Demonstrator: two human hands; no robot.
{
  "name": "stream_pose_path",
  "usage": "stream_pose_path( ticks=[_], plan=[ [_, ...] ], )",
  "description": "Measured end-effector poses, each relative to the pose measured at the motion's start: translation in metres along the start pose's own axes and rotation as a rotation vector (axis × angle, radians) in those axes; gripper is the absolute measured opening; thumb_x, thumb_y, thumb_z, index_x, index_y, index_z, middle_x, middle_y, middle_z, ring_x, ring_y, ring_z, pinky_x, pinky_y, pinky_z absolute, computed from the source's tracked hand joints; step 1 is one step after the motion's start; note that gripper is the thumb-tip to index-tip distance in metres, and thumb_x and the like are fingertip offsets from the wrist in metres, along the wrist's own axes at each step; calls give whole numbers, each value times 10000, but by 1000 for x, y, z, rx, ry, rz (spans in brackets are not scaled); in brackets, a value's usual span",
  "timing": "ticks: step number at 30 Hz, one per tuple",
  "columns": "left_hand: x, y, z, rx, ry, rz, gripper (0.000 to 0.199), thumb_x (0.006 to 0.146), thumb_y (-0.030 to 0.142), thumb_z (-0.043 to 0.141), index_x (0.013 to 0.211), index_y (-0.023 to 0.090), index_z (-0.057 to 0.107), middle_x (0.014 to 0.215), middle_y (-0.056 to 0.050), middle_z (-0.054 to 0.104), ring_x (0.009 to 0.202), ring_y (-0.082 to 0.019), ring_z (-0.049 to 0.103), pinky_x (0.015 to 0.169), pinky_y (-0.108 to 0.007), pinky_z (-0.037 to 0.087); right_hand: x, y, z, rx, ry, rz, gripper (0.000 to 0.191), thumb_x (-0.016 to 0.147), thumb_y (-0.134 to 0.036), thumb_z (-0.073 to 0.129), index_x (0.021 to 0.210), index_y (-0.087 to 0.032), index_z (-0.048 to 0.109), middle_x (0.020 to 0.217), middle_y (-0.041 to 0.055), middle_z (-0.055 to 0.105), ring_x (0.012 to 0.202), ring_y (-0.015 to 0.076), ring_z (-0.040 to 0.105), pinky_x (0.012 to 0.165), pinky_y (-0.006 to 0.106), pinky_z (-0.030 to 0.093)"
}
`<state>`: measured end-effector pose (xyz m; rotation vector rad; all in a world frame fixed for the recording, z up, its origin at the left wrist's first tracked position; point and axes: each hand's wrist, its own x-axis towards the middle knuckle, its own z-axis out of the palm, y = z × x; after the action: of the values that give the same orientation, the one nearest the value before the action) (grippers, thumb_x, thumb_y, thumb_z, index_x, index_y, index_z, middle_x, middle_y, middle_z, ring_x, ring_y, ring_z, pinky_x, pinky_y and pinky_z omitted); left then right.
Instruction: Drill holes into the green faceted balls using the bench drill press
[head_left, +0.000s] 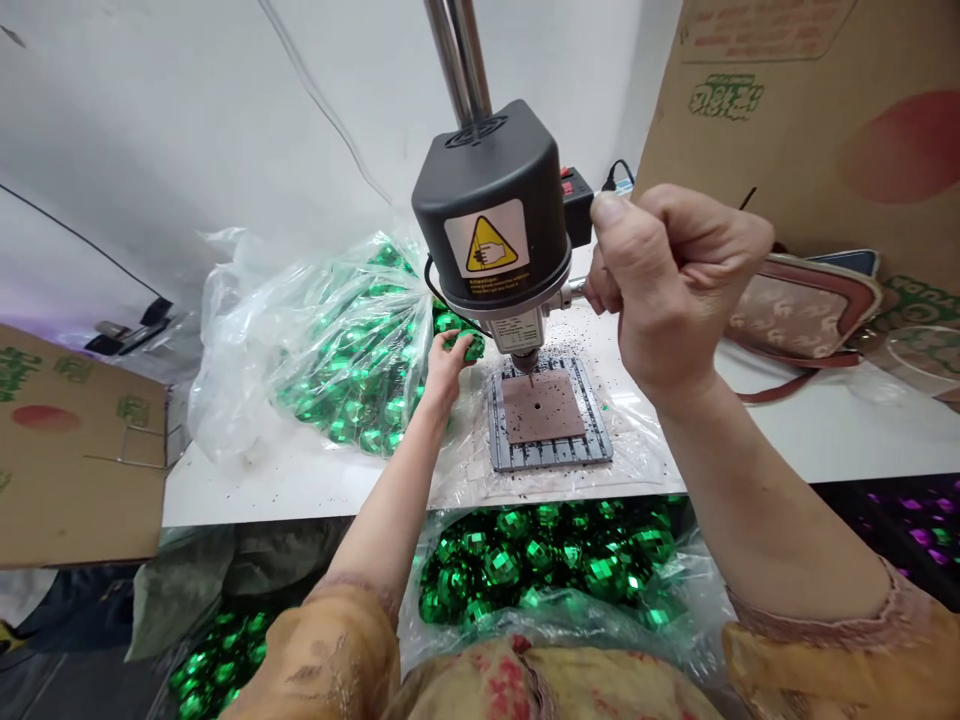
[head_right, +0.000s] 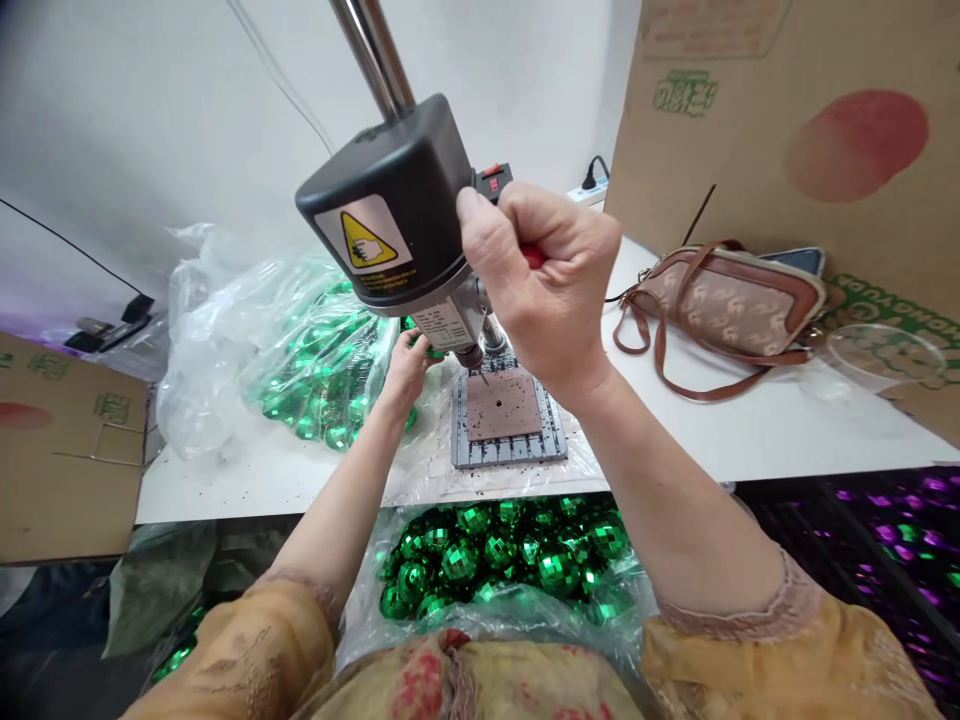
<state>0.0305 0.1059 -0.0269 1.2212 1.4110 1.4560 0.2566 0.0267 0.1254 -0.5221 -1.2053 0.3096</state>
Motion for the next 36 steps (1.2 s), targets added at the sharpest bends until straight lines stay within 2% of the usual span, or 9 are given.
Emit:
stream_pose_path(
  ticks=[2, 4, 7, 10, 15, 20, 28, 36],
  plan=[
    [-25, 4, -5, -207, -42, -134, 342, 793, 375, 771, 1032, 201, 600, 940, -47, 700, 789, -167, 690, 790, -384, 608, -1, 1, 0, -12, -1, 18, 587, 891, -572, 608, 556, -214, 285, 509, -24, 286, 491, 85, 354, 485, 293, 338],
    [-52, 4, -6, -291, -101, -176, 405, 762, 401, 814, 1062, 217, 612, 1003, -49, 718, 846, -174, 714, 821, -378, 610, 0, 1, 1, -4, 2, 24, 597, 880, -591, 611, 553, -214, 283, 507, -27, 286, 490, 84, 359, 494, 293, 358],
    [-86, 1, 1, -274, -149, -140, 524, 726, 456, 863, 1132, 222, 628, 1069, -62, 737, 944, -201, 729, 888, -378, 590, 1, 0, 2, 27, 8, 2, 614, 862, -602, 624, 541, -213, 274, 499, -38, 261, 463, 65, 312, 472, 284, 332],
    [-104, -5, 12, -211, -208, -58, 594, 694, 484, 892, 1156, 212, 634, 1076, -67, 750, 1013, -216, 721, 938, -372, 567, 2, -3, 2, 23, -4, -9, 610, 867, -595, 618, 542, -213, 270, 497, -43, 252, 455, 56, 304, 463, 270, 331],
    [-104, -9, 22, -69, -280, -1, 598, 708, 474, 883, 1183, 206, 638, 1178, -81, 736, 1099, -224, 692, 1009, -379, 522, 2, -7, 1, 73, 8, -30, 587, 864, -528, 650, 533, -197, 296, 491, -50, 259, 432, 37, 319, 443, 246, 315],
    [-102, -10, 22, 48, -288, 96, 588, 697, 489, 878, 1158, 194, 665, 1145, -91, 744, 1090, -248, 693, 994, -393, 521, 2, -8, 2, 67, 6, -56, 580, 866, -528, 636, 520, -186, 319, 475, -60, 262, 407, 16, 292, 423, 239, 251],
    [-116, -13, 27, 198, -315, 263, 572, 753, 426, 851, 1230, 204, 627, 1217, -93, 700, 1158, -257, 657, 1044, -423, 505, 1, -7, 0, 35, -21, -29, 603, 870, -582, 605, 536, -194, 287, 501, -57, 239, 431, 25, 278, 452, 238, 295],
    [-123, -10, 37, 97, -346, 203, 543, 802, 457, 812, 1225, 205, 583, 1216, -104, 693, 1135, -244, 662, 1006, -403, 523, -1, -8, -1, 8, -11, -32, 579, 899, -515, 619, 532, -194, 306, 485, -55, 290, 430, 28, 305, 455, 245, 298]
  ],
)
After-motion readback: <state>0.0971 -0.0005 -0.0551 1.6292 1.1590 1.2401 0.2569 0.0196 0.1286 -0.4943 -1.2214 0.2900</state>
